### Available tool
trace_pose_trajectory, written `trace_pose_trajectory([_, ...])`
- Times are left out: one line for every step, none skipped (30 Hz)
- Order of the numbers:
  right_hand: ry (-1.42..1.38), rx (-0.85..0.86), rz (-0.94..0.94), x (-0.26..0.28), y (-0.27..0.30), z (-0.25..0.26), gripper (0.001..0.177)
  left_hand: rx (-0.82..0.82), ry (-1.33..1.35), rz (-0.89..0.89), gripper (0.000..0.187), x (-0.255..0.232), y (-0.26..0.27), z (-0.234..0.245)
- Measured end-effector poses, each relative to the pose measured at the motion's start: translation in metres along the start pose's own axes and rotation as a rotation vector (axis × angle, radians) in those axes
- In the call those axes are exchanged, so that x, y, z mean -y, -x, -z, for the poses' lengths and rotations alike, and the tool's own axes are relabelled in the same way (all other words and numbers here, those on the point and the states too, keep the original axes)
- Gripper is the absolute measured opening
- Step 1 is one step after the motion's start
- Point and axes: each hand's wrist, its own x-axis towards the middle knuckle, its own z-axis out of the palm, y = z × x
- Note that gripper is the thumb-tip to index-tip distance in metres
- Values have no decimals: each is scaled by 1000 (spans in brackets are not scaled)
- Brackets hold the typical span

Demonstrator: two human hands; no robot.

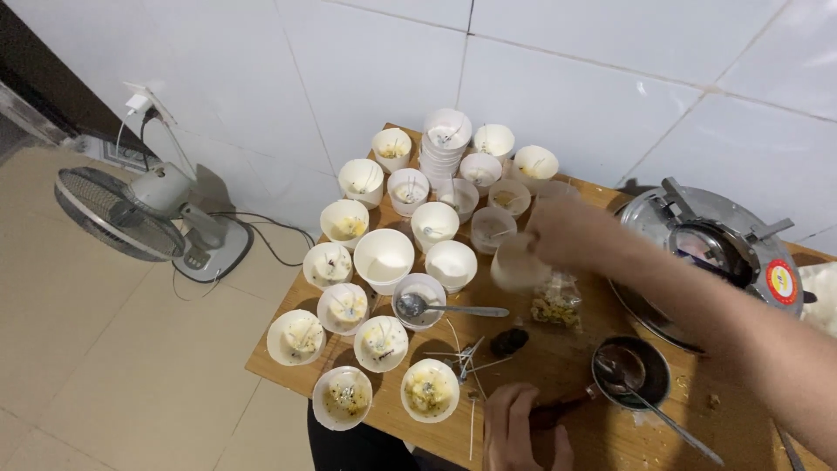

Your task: Melting wax in a small pot over a portable stove and pouring it into small cups to make candles.

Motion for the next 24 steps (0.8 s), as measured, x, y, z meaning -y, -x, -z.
trace_pose_trajectory([2, 3, 2, 3, 4, 9, 23, -1, -1, 4, 43, 0, -1, 2])
trace_pose_trajectory([-44, -42, -10, 6, 9, 18, 31, 34, 13, 0, 38, -1, -3, 4])
trace_pose_trajectory([-91, -89, -23, 9, 14, 28, 40, 71, 27, -7, 34, -1, -4, 5])
trace_pose_trajectory([-91, -87, -23, 13, 8, 27, 40, 72, 27, -5, 34, 0, -3, 4])
trace_pose_trajectory([-109, -95, 20, 18, 4, 26, 36, 35, 33, -4, 34, 0, -2, 2])
trace_pose_trajectory([-128, -103, 63, 23, -1, 25, 37, -2, 38, -4, 34, 1, -1, 0])
trace_pose_trajectory([-128, -105, 64, 25, -9, 18, 37, -3, 38, -6, 34, 1, -2, 2])
trace_pose_trajectory([-131, -94, 122, 28, -18, 10, 36, 11, 46, -16, 31, 0, -3, 4])
trace_pose_trajectory([-133, -83, 181, 32, -26, 2, 36, 24, 53, -25, 29, 0, -4, 6])
trace_pose_trajectory([-132, -84, 184, 27, -39, -8, 36, 21, 51, -26, 29, 1, -3, 5])
trace_pose_trajectory([-150, -72, 179, 24, -53, -19, 33, 12, 46, -13, 28, 1, -2, 4])
trace_pose_trajectory([-168, -61, 174, 20, -66, -30, 35, 2, 40, 1, 27, 2, -2, 3])
trace_pose_trajectory([-166, -59, 175, 23, -65, -31, 35, 1, 40, 3, 27, 2, -1, 4])
trace_pose_trajectory([-141, -41, 157, 26, -64, -31, 29, 35, 35, 33, 28, 2, 0, 5])
trace_pose_trajectory([-115, -26, 137, 28, -63, -31, 26, 72, 32, 61, 28, 2, 0, 6])
trace_pose_trajectory([-114, -27, 137, 34, -56, -27, 26, 71, 33, 61, 28, 3, 0, 5])
trace_pose_trajectory([-152, 6, 110, 39, -49, -23, 24, 68, 10, 62, 28, 3, 0, 4])
trace_pose_trajectory([-191, 38, 83, 45, -42, -18, 25, 65, -12, 63, 27, 4, 1, 3])
trace_pose_trajectory([-190, 38, 84, 44, -47, -20, 25, 64, -12, 63, 27, 5, 1, 3])
trace_pose_trajectory([-196, 37, 83, 42, -52, -23, 27, 90, 0, 68, 27, 6, 1, 4])
trace_pose_trajectory([-203, 36, 83, 41, -56, -25, 30, 115, 12, 73, 27, 7, 1, 4])
trace_pose_trajectory([-203, 35, 84, 46, -48, -19, 30, 114, 11, 73, 27, 7, 1, 4])
trace_pose_trajectory([-259, 79, 64, 50, -39, -12, 27, 99, 3, 65, 27, 8, 2, 3])
trace_pose_trajectory([-315, 123, 44, 54, -30, -5, 25, 83, -5, 58, 28, 8, 2, 3])
